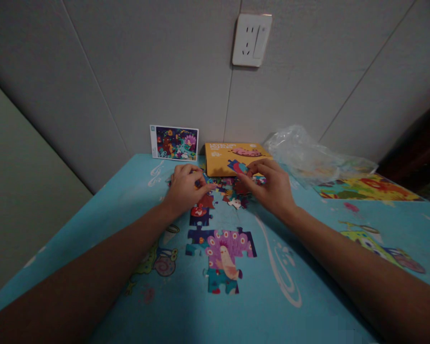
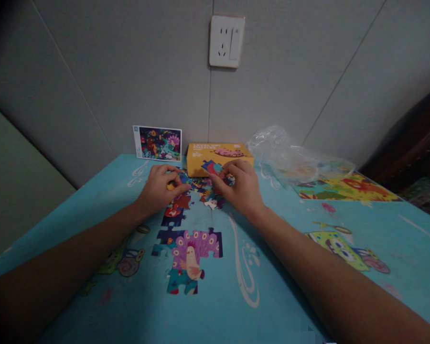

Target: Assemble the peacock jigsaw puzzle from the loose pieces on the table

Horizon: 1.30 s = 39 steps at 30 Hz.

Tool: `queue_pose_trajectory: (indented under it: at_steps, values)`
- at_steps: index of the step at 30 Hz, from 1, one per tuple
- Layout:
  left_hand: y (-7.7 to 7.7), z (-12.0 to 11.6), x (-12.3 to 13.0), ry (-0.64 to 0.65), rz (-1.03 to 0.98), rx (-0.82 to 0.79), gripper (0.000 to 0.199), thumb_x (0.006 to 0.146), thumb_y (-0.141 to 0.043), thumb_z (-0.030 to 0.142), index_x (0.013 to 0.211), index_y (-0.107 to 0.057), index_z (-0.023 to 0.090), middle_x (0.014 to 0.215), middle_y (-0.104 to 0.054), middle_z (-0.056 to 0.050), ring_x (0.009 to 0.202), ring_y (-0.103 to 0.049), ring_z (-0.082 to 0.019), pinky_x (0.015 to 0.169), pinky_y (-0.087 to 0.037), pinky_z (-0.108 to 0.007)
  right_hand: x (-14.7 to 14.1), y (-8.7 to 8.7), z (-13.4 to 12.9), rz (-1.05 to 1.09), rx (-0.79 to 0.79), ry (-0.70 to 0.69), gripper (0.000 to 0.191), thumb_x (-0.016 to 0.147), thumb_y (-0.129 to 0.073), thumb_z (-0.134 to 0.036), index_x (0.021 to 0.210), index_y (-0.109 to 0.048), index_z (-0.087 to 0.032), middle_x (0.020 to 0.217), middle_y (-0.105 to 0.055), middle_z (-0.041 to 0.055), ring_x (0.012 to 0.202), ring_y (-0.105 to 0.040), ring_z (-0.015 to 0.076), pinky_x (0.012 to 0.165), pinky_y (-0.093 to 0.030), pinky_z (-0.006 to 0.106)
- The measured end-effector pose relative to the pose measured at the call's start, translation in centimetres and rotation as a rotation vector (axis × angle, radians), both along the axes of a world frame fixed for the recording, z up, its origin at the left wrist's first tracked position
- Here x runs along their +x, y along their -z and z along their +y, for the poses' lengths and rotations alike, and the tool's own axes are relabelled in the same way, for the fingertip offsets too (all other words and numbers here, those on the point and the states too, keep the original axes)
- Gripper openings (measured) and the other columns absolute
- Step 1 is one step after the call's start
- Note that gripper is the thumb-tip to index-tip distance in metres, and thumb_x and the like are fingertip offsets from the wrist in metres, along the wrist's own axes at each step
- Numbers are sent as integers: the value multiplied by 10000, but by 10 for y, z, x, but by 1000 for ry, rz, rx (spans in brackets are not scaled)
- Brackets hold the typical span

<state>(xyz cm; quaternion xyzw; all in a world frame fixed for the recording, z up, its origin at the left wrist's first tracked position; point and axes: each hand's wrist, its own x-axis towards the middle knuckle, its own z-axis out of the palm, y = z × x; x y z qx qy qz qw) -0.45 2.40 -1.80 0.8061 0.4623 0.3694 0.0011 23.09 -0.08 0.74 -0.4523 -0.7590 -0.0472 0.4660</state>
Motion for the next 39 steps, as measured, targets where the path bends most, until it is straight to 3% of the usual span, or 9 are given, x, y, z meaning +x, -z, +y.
queue_pose_trajectory:
  at_steps: [4, 7, 14, 19, 26, 30, 33, 36, 39]
  values:
    - [-7, -10, 6, 233, -2, 47, 217, 881, -607, 386, 852, -663, 178, 1080, -643, -82, 1108, -490, -255, 1010, -383, -448, -6, 2, -6, -122, -77, -285, 263, 871, -636, -395, 717, -637, -182, 936, -648, 103, 887, -605, 216, 770, -481, 358]
    - [-9, -14, 9, 271, -41, 41, 191, 900, -547, 321, 800, -629, 181, 1051, -649, -84, 1091, -509, -244, 990, -402, -429, -6, 0, -7, -204, -97, -353, 211, 891, -608, -373, 828, -688, -188, 956, -664, 95, 888, -602, 214, 786, -483, 369]
    - [-3, -4, 5, 25, -89, 5, 206, 848, -573, 240, 649, -582, 186, 960, -667, -60, 1039, -546, -238, 985, -386, -444, 21, -2, 11, -327, -198, 78, 357, 764, -578, -225, 1094, -677, -132, 1053, -695, 139, 1010, -601, 310, 868, -440, 441]
    - [3, -1, 4, 16, -43, 1, 178, 837, -594, 254, 679, -627, 180, 939, -662, -70, 1029, -543, -251, 973, -394, -459, 23, 4, 12, -569, -349, 89, 460, 749, -632, -320, 1176, -651, -150, 1097, -673, 145, 1010, -585, 336, 833, -402, 449]
    - [-4, -7, 5, 163, 4, 59, 151, 862, -630, 328, 875, -691, 191, 1016, -666, -69, 1060, -527, -252, 998, -377, -449, 20, 0, 13, -424, -284, 3, 165, 813, -521, -191, 846, -679, -158, 846, -667, 96, 806, -574, 232, 722, -385, 348]
    - [-6, -14, 9, 312, -13, 52, 518, 870, -651, 315, 1357, -514, 208, 1162, -639, -87, 1105, -502, -253, 1000, -397, -430, 7, -3, 5, -131, -394, -123, 245, 872, -544, -354, 742, -645, -174, 649, -609, 22, 591, -500, 153, 578, -356, 288]
    - [-6, -19, 11, 360, 29, 72, 437, 903, -598, 269, 1335, -554, 221, 1109, -632, -93, 1050, -541, -239, 953, -426, -406, 2, -3, 0, -104, -427, -232, 344, 884, -549, -456, 695, -649, -187, 668, -640, 20, 608, -534, 147, 591, -371, 283]
    - [-7, -16, 9, 243, -24, 94, 352, 907, -552, 223, 1253, -615, 235, 1053, -658, -66, 996, -564, -231, 919, -439, -403, 11, -5, 6, -81, -354, -16, 460, 946, -428, -467, 685, -671, -176, 631, -638, 40, 576, -541, 155, 576, -360, 294]
    - [-6, -8, 4, 48, -131, 45, 400, 883, -550, 229, 1281, -599, 239, 1037, -669, -57, 953, -559, -238, 907, -450, -414, 27, -3, 18, -124, -272, 253, 364, 921, -488, -397, 802, -725, -148, 699, -670, 73, 635, -575, 188, 620, -388, 313]
